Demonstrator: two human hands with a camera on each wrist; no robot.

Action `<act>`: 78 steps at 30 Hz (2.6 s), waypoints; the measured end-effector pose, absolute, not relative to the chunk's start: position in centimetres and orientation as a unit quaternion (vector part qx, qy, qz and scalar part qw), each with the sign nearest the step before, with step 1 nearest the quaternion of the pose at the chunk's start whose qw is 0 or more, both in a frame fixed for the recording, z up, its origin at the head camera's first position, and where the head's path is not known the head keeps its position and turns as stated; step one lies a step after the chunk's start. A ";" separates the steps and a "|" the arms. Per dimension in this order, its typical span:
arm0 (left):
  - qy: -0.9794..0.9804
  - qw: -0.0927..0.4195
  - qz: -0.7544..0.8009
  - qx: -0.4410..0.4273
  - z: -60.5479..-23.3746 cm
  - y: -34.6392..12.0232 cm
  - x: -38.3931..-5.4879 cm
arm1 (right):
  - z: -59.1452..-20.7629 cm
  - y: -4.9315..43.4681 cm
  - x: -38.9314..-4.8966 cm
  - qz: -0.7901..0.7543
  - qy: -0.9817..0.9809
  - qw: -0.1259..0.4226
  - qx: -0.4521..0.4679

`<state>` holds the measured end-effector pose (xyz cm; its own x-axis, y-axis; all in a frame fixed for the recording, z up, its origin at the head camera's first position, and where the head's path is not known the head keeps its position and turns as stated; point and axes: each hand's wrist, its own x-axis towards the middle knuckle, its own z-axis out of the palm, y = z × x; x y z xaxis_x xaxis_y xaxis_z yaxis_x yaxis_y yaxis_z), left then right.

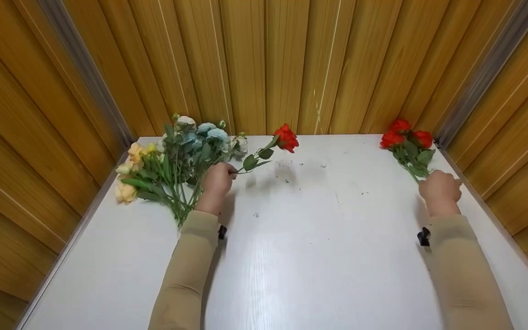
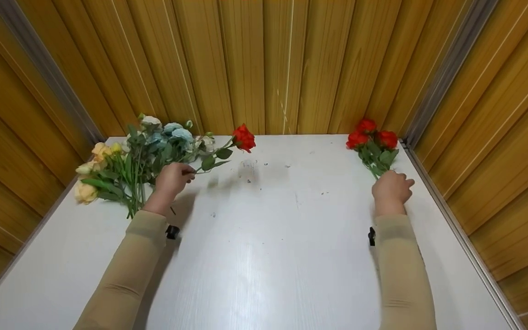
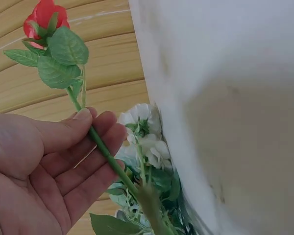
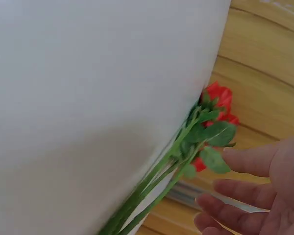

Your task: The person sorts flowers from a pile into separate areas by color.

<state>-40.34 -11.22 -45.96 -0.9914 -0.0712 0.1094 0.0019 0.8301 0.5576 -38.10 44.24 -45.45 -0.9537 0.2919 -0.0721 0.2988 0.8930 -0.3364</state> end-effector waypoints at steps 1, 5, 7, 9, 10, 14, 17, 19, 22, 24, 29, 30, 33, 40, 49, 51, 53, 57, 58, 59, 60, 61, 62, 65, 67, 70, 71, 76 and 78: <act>-0.952 0.062 -0.300 0.016 -45.7 -10.9 -40.4 | -45.0 43.3 -38.3 -0.177 0.974 -0.003 0.140; -0.934 0.057 -0.354 0.006 -44.1 -9.3 -40.5 | -43.7 39.2 -38.9 -0.191 0.975 -0.065 0.087; -0.920 0.051 -0.389 0.004 -43.1 -8.5 -40.5 | -43.1 37.1 -39.0 -0.202 0.974 -0.088 0.060; -0.901 0.048 -0.431 0.003 -42.0 -7.8 -40.5 | -42.5 35.0 -39.0 -0.218 0.971 -0.093 0.042; -0.888 0.046 -0.457 0.003 -41.5 -7.5 -40.5 | -42.2 34.0 -39.0 -0.226 0.969 -0.092 0.034; -0.823 0.037 -0.567 0.006 -40.0 -6.4 -40.3 | -41.4 30.3 -39.0 -0.270 0.960 -0.065 0.016; -0.761 0.032 -0.648 0.017 -39.9 -5.8 -40.1 | -41.3 27.7 -38.8 -0.312 0.949 -0.043 0.002; -0.718 0.030 -0.695 0.027 -40.2 -5.4 -40.0 | -41.6 26.1 -38.5 -0.339 0.940 -0.032 -0.013; -0.662 0.028 -0.748 0.039 -41.0 -4.7 -39.6 | -42.2 23.7 -38.0 -0.387 0.921 -0.018 -0.042; -0.636 0.026 -0.770 0.044 -41.6 -4.2 -39.3 | -42.7 22.1 -37.5 -0.430 0.901 0.000 -0.060; -0.603 0.011 -0.797 0.045 -42.9 -2.8 -38.7 | -44.2 18.7 -36.2 -0.532 0.840 0.063 -0.092; -0.599 0.007 -0.800 0.045 -43.2 -2.6 -38.6 | -44.5 18.1 -36.0 -0.545 0.830 0.074 -0.096; -0.590 -0.001 -0.806 0.046 -43.7 -1.9 -38.3 | -45.2 16.9 -35.4 -0.574 0.807 0.095 -0.100; -0.583 0.000 -0.812 0.033 -44.3 -0.8 -38.1 | -46.2 15.9 -34.9 -0.600 0.790 0.073 -0.103; -0.639 -0.015 -0.769 0.027 -44.5 -1.4 -38.3 | -46.5 15.9 -34.8 -0.603 0.786 0.089 -0.103; -0.669 -0.008 -0.743 0.028 -44.4 -2.1 -38.4 | -46.4 16.1 -34.8 -0.602 0.788 0.086 -0.100; -0.701 0.009 -0.712 0.038 -44.3 -3.1 -38.7 | -46.2 16.4 -34.9 -0.604 0.787 0.084 -0.093; -0.767 0.069 -0.633 0.083 -44.5 -5.7 -39.1 | -45.9 17.0 -35.1 -0.608 0.785 0.082 -0.081; -0.781 0.084 -0.611 0.096 -44.6 -6.4 -39.1 | -45.8 17.2 -35.1 -0.609 0.785 0.082 -0.078; -0.793 0.097 -0.591 0.108 -44.7 -7.2 -39.1 | -45.7 17.4 -35.2 -0.610 0.785 0.081 -0.076; -0.802 0.108 -0.575 0.121 -44.8 -7.9 -39.1 | -45.7 17.5 -35.3 -0.609 0.786 0.079 -0.074; -0.810 0.116 -0.559 0.133 -44.9 -8.5 -39.1 | -45.7 17.7 -35.4 -0.609 0.786 0.077 -0.072; -0.814 0.121 -0.549 0.142 -45.0 -9.2 -39.0 | -45.7 17.8 -35.5 -0.609 0.787 0.075 -0.071; -0.828 0.132 -0.518 0.172 -45.3 -10.9 -38.6 | -45.5 18.4 -35.8 -0.608 0.788 0.070 -0.066; -0.843 0.139 -0.485 0.190 -45.6 -11.9 -38.4 | -45.2 19.0 -36.0 -0.606 0.790 0.068 -0.061; -0.871 0.141 -0.420 0.215 -46.1 -13.2 -38.2 | -44.7 20.0 -36.3 -0.601 0.796 0.059 -0.051; -0.879 0.139 -0.398 0.223 -46.3 -13.5 -38.2 | -44.5 20.3 -36.5 -0.599 0.798 0.055 -0.044; -0.905 0.085 -0.330 0.256 -47.1 -14.4 -38.3 | -43.4 23.3 -37.5 -0.580 0.813 0.043 -0.010; -0.908 0.055 -0.323 0.261 -47.3 -14.6 -38.4 | -42.9 25.0 -37.9 -0.567 0.822 0.043 0.010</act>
